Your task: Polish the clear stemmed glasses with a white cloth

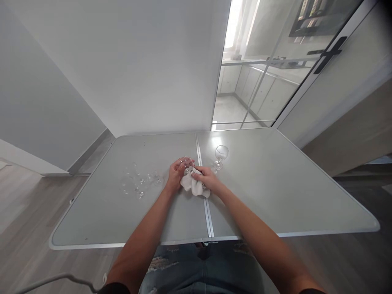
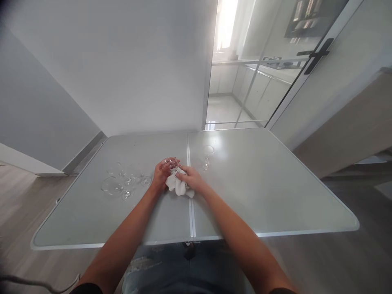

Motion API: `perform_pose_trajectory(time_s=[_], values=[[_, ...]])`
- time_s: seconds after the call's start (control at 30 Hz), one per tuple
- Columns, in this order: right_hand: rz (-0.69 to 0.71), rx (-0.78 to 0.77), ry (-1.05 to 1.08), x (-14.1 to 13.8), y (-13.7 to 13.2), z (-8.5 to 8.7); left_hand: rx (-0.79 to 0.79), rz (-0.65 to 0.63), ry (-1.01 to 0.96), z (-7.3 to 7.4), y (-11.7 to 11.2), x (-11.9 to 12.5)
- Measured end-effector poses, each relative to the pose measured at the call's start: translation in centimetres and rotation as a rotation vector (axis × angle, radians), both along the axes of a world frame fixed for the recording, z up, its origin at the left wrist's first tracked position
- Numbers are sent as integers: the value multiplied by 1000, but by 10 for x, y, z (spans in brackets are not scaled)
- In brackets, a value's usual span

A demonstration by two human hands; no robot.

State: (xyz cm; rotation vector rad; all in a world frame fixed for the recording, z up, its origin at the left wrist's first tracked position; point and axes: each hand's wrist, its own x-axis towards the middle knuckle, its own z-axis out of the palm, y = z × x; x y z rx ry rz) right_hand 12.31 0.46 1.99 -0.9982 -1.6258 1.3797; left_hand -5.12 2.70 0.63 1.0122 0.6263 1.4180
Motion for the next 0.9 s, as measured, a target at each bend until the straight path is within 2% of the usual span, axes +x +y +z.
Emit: perform_pose_trajectory(time_s=[0.07,0.13,0.2,0.33,0.4,0.43,0.5,0.63,0.7,0.77,0.9], values=[[148,-244,203,5,1,1,-5,-31,-4,0,-2,0],[204,-334,271,7,2,1,4,-42,-4,-1,-3,1],[139,-207,172,5,1,0,18,-23,-6,0,-2,2],[-230,327,-275,-6,-4,-1,66,58,-13,2,0,3],[-330,441,-395,-10,-6,-1,77,75,-16,3,1,4],[-326,426,-393,-10,-6,-1,76,79,-12,3,0,4],[-218,256,-261,-8,-5,1,62,76,4,4,-1,3],[130,-325,206,2,1,4,20,17,22,2,-3,3],[182,-434,304,4,2,4,12,4,25,2,-4,4],[108,-310,240,3,0,3,12,10,19,2,-3,5],[-245,252,-222,-6,-5,1,47,61,-18,3,0,5]])
